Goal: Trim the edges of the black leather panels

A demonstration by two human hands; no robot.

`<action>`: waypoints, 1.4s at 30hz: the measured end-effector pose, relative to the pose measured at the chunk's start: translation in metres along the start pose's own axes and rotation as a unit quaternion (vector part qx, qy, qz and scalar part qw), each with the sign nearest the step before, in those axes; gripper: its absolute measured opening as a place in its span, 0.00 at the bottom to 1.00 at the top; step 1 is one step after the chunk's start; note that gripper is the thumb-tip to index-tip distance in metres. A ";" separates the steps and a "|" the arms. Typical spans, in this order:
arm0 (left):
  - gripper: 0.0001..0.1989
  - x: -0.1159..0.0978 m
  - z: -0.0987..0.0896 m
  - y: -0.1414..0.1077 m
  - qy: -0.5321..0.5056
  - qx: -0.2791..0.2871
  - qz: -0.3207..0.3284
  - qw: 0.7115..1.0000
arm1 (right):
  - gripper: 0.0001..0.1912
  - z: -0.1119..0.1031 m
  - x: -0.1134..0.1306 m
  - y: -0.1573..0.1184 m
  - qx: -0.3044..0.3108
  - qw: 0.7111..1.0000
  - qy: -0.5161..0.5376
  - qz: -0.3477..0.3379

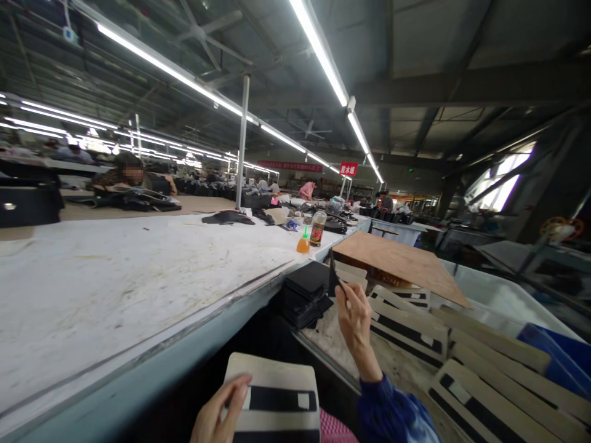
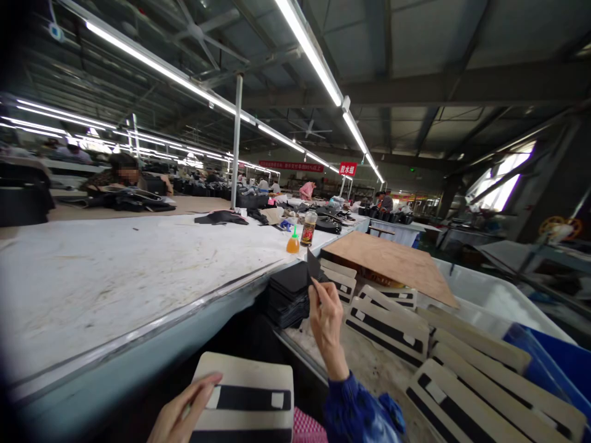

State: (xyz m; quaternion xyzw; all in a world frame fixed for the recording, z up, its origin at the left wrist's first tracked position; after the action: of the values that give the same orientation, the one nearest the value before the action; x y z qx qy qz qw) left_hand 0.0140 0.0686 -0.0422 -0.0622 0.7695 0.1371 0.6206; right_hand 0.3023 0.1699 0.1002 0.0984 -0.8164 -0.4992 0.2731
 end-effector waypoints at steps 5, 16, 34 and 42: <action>0.40 -0.007 0.011 -0.004 -0.014 0.040 -0.040 0.998 | 0.15 -0.022 0.092 -0.110 0.097 0.973 0.120 -0.170; 0.21 -0.028 0.007 -0.013 0.052 -0.017 0.033 0.998 | 0.23 0.020 0.084 -0.120 0.321 0.931 0.151 -0.089; 0.13 -0.013 -0.002 -0.003 0.059 -0.055 0.002 0.997 | 0.18 0.019 0.020 -0.067 0.352 0.910 0.209 0.066; 0.24 -0.057 -0.017 -0.020 -0.033 -0.039 0.015 0.999 | 0.11 -0.029 0.081 -0.069 0.301 0.927 0.216 0.060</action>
State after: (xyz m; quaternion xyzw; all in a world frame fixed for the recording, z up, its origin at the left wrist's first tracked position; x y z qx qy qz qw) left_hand 0.0157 0.0401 0.0139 -0.0704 0.7437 0.1779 0.6405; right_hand 0.2430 0.0799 0.0784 0.2325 -0.8538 -0.1794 0.4298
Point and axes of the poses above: each hand's wrist, its own y-axis towards the middle knuckle, its own z-axis out of the palm, x = y × z, the point moved 4 cm from there along y, towards the middle knuckle, and after that the axes turned 7 degrees about -x, right-handed, at the moved point
